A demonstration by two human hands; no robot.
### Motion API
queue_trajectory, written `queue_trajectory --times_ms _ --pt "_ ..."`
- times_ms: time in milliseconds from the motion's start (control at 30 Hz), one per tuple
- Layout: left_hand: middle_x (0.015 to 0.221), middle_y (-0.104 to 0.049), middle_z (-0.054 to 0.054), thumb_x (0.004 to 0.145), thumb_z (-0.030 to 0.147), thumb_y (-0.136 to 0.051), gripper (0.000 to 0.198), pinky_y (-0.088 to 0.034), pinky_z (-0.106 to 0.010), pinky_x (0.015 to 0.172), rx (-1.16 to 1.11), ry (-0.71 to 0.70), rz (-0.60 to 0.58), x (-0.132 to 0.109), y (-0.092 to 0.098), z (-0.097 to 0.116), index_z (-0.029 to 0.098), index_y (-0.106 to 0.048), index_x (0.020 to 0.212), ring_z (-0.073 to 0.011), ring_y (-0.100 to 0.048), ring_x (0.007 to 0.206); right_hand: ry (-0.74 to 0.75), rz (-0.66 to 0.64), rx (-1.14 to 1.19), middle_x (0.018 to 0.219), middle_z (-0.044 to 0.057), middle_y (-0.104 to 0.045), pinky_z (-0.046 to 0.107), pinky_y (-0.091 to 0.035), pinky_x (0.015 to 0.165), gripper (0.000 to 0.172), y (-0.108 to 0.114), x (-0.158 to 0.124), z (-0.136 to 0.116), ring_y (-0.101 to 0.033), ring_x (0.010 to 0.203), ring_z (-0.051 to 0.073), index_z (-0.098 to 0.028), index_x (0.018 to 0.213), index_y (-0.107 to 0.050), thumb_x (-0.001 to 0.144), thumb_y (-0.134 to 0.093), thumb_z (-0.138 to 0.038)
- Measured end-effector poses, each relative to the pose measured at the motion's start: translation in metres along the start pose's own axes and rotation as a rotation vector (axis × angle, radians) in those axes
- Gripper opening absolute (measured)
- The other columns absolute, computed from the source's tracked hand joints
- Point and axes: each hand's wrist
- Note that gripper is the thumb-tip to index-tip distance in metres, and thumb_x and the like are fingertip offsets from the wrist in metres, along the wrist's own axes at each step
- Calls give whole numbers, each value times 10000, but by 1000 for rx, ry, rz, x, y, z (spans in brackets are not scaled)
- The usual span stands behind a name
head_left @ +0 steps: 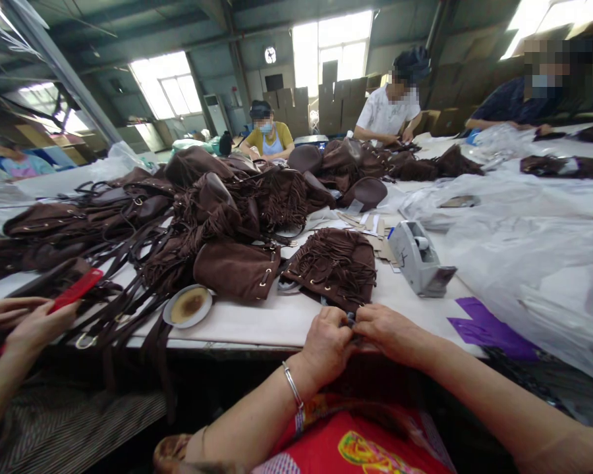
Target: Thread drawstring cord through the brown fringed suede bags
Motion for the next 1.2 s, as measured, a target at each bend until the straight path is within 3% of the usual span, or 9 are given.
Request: queue_trajectory --times_ms 133,333,467,700,833,1200 --pt "1072 -588 -92 827 289 -718 125 -476 -414 868 -15 1 10 -2 3 0 180 -711 888 -255 -509 1019 -1 18 24 842 72 -613 324 -384 743 387 -1 -2 2 -543 814 196 -171 871 -720 969 -524 -490" --pt "1161 -558 -113 878 314 -671 369 -487 -403 937 -135 16 100 -17 18 -5 188 -627 1223 -244 -512 1074 6 6 48 826 82 -637 316 -393 740 309 -2 -1 2 -557 805 194 -165 877 -746 973 -546 -380" --pt "1142 -564 -109 872 340 -684 444 -496 -405 914 -97 2 99 -23 21 -5 202 -594 1285 -246 -519 1048 25 25 42 828 80 -643 319 -394 739 332 -3 -2 3 -562 805 195 -175 899 -755 976 -536 -412" --pt "1167 -577 -110 839 395 -721 434 -496 -424 854 81 -14 13 -20 14 -5 246 -630 1236 -271 -536 1025 23 36 45 816 74 -635 323 -387 724 415 -3 -1 3 -556 792 195 -182 917 -757 974 -504 -505" --pt "1099 -596 -98 876 437 -671 310 -478 -403 840 92 -52 33 -17 17 -9 235 -682 1111 -252 -541 979 21 49 46 806 72 -629 318 -375 705 420 -2 -1 3 -544 768 190 -179 895 -757 961 -521 -520" --pt "1065 -586 -82 791 502 -750 346 -447 -391 839 141 -96 -11 -8 20 -9 212 -690 970 -243 -518 962 27 81 77 795 67 -627 310 -382 706 396 -6 -1 4 -545 764 183 -167 831 -751 932 -578 -509"
Point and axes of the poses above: each hand's wrist, its own x-axis towards the middle knuckle, its own y-axis out of the back of the hand, z = x × y
